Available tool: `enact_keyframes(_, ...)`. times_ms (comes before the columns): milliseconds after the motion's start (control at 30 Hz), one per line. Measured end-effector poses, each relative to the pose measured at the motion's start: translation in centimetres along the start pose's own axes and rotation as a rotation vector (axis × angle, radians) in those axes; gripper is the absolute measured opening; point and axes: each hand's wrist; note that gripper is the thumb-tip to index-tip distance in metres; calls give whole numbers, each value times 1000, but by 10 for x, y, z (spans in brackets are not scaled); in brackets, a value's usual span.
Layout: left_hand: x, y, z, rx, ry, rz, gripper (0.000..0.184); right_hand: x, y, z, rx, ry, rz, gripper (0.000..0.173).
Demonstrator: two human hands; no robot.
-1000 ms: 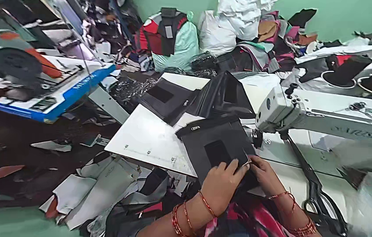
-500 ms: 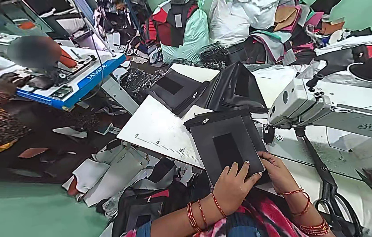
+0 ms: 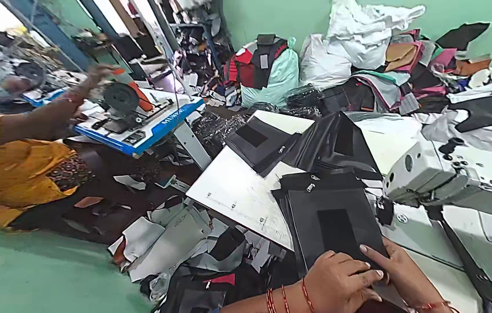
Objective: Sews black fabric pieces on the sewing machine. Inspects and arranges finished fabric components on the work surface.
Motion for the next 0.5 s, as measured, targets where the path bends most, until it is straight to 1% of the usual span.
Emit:
enact_keyframes(33, 6, 10, 12, -33, -53, 21, 30, 0, 1, 1, -22, 20, 9, 31)
enact_keyframes(100, 20, 42, 44, 57, -151, 127, 28, -2, 3, 4, -56, 52, 14, 30)
enact_keyframes(167, 31, 91, 83, 238, -124, 334, 29, -3, 3, 5, -91, 52, 9, 30)
enact_keyframes(200, 34, 120, 104, 296, -56, 491, 32, -3, 3, 5, -97, 52, 9, 29)
enact_keyframes(267, 36, 174, 143, 311, 134, 810, 43, -3, 2, 5, -85, 59, 15, 28)
enact_keyframes(300, 33, 197, 156, 312, 216, 923, 48, -3, 0, 5, -69, 59, 19, 26)
enact_keyframes(333, 28, 215, 164, 323, 277, 996, 52, -2, -1, 5, -52, 57, 23, 25)
enact_keyframes(400, 18, 230, 170, 359, 370, 1102, 56, -3, -1, 5, -42, 59, 33, 25)
enact_keyframes(433, 16, 227, 169, 379, 399, 1151, 59, -3, -1, 5, -46, 60, 33, 25)
enact_keyframes(500, 19, 205, 164, 430, 428, 1252, 67, -3, -1, 5, -58, 51, 30, 25)
Point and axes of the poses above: each hand's wrist, its own x-axis towards the middle knuckle, its own z-axis out of the back of the hand, y = z × x, and after that the axes turned 5 degrees about y, right-handed
